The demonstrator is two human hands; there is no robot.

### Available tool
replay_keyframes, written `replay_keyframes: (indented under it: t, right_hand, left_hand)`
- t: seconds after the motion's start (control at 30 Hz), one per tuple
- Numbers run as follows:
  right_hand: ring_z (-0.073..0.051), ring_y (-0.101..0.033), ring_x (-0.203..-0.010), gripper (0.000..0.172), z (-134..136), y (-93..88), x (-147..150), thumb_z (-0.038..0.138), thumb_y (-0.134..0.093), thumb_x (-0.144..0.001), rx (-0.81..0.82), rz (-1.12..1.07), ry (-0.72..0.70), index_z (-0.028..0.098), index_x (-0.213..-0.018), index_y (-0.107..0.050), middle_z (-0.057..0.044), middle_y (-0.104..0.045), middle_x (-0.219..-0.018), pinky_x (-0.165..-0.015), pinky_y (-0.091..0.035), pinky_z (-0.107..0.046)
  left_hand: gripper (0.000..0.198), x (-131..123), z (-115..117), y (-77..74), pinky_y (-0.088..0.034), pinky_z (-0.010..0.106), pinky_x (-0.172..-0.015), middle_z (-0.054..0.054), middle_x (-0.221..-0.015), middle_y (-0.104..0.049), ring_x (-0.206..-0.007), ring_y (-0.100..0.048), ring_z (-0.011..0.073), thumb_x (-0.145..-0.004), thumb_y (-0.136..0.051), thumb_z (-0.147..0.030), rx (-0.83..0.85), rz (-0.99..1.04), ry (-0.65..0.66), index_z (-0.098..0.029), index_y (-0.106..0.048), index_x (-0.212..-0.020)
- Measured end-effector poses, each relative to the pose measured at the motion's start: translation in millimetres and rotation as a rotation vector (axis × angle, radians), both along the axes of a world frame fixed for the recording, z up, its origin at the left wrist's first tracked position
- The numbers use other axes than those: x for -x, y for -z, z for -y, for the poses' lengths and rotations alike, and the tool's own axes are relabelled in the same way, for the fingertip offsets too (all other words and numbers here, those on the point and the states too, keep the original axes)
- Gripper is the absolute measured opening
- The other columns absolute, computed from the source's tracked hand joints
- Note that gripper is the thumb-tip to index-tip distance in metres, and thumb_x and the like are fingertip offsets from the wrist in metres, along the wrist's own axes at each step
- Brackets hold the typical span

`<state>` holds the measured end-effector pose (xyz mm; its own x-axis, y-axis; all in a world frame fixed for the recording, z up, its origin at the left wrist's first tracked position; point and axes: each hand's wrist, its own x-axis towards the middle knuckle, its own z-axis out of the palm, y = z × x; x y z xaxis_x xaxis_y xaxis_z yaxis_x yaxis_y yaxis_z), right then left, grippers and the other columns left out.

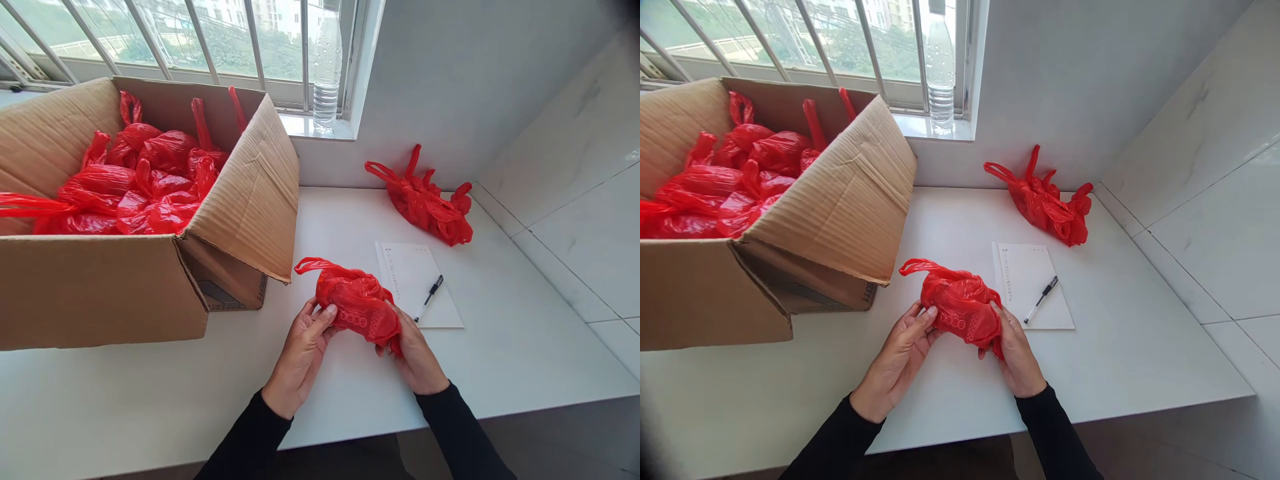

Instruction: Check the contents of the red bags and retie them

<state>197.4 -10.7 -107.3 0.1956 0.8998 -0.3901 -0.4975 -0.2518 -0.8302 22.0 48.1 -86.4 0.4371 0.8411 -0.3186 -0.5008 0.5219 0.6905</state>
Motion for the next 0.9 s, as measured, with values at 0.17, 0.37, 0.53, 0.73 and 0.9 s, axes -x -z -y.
replay_keyframes:
  t: [0.17, 0.37, 0.53, 0.73, 0.9]
  right_hand:
    - [-0.015, -0.058, -0.066, 0.039, 2, -4.1, 3, 0.054, -0.064, -0.095, 0.0, 0.006, -0.024, 0.028, -0.124, -0.067, 0.0, -0.067, -0.082, -0.048, -0.05, -0.024]
    - [-0.017, -0.064, -0.086, 0.035, 7, -4.8, 0, 0.048, -0.066, -0.095, -0.064, 0.042, 0.022, 0.032, -0.126, -0.067, -0.002, -0.071, -0.112, -0.067, -0.056, -0.026]
    - [-0.022, -0.063, -0.116, 0.033, 12, -13.1, 2, 0.04, -0.067, -0.095, -0.125, 0.045, -0.074, 0.034, -0.127, -0.065, -0.002, -0.068, -0.129, -0.097, -0.054, -0.033]
    - [-0.022, -0.063, -0.119, 0.036, 13, -21.0, 2, 0.041, -0.063, -0.097, -0.119, 0.088, -0.098, 0.036, -0.133, -0.061, -0.001, -0.067, -0.133, -0.099, -0.054, -0.032]
    - [-0.022, -0.056, -0.132, 0.039, 15, -30.7, -2, 0.044, -0.06, -0.1, -0.097, 0.13, -0.139, 0.038, -0.138, -0.057, 0.001, -0.061, -0.142, -0.111, -0.047, -0.036]
  left_hand:
    - [0.072, -5, 8, -0.5, -0.044, 0.037, -0.109, 0.006, -0.13, -0.069, -0.127, -0.06, 0.0252, -0.078, -0.086, -0.018, -0.039, -0.019, -0.012, -0.029, -0.053, -0.141]
    - [0.07, -6, 5, 0.7, -0.046, 0.036, -0.105, 0.004, -0.133, -0.067, -0.13, -0.058, 0.0251, -0.076, -0.08, -0.008, -0.051, 0.027, -0.045, -0.031, -0.053, -0.137]
    - [0.036, -9, 6, -2.5, -0.046, 0.036, -0.105, 0.004, -0.124, -0.072, -0.125, -0.061, 0.0267, -0.081, -0.076, -0.01, -0.061, 0.055, -0.012, -0.024, -0.068, -0.114]
    - [0.045, -11, 8, -3.2, -0.05, 0.038, -0.101, 0.005, -0.127, -0.07, -0.124, -0.063, 0.027, -0.084, -0.076, -0.011, -0.01, 0.093, 0.044, -0.028, -0.064, -0.123]
    - [0.062, -6, 0, -4.3, -0.047, 0.034, -0.105, 0.002, -0.129, -0.069, -0.127, -0.06, 0.0228, -0.082, -0.074, -0.006, -0.018, 0.101, -0.044, -0.032, -0.056, -0.136]
